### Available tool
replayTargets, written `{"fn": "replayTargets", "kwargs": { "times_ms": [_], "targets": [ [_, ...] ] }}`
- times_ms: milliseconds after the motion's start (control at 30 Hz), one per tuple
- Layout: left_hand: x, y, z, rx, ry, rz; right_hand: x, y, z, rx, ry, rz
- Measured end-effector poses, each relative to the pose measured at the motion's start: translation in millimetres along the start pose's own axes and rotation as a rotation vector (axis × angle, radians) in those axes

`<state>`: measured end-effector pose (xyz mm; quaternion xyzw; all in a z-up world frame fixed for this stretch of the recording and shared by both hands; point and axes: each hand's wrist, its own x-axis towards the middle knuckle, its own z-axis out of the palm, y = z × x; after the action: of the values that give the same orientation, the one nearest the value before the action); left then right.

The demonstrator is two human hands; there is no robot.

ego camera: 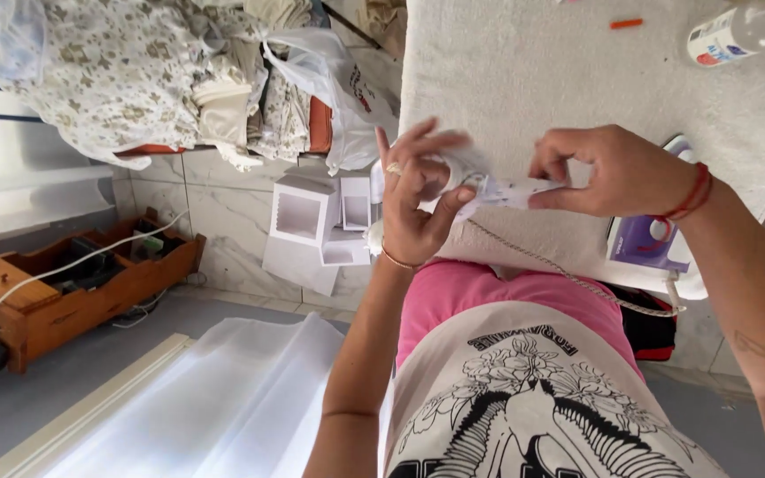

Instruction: The person irons a small patterned baby garment on a towel-covered ironing board, then folds it. They then pick up another similar garment, spray it with water, and iron it. The person handles the garments one at a time, smoothing and pressing them with an iron.

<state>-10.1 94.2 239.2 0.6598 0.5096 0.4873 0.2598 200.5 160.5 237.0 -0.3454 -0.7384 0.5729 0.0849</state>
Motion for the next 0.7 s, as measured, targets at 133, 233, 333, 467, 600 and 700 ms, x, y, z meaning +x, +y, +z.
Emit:
{"fn": "replayTargets", "kwargs": {
  "times_ms": [133,233,333,467,600,700],
  "targets": [
    [17,-37,17,0.134,-0.082,0.058,-1,10,-1,0.137,0.048,0.320],
    [16,-108,56,0.235,-0.375,-0.125,7,37,0,0.106,0.131,0.714],
    [-1,-177,111,0.292,-0.544,-0.227,6,109,13,0.059,0.177,0.807],
    [-9,-177,131,0.651,-0.487,-0.229,-7,191,40,-0.131,0.595,0.568],
    [-31,-161,137,0.691,-0.374,-0.154,-12,179,46,0.057,0.785,0.711],
    [-61,-137,140,0.652,-0.889,-0.347,-14,201,52,0.036,0.785,0.737]
  ]
}}
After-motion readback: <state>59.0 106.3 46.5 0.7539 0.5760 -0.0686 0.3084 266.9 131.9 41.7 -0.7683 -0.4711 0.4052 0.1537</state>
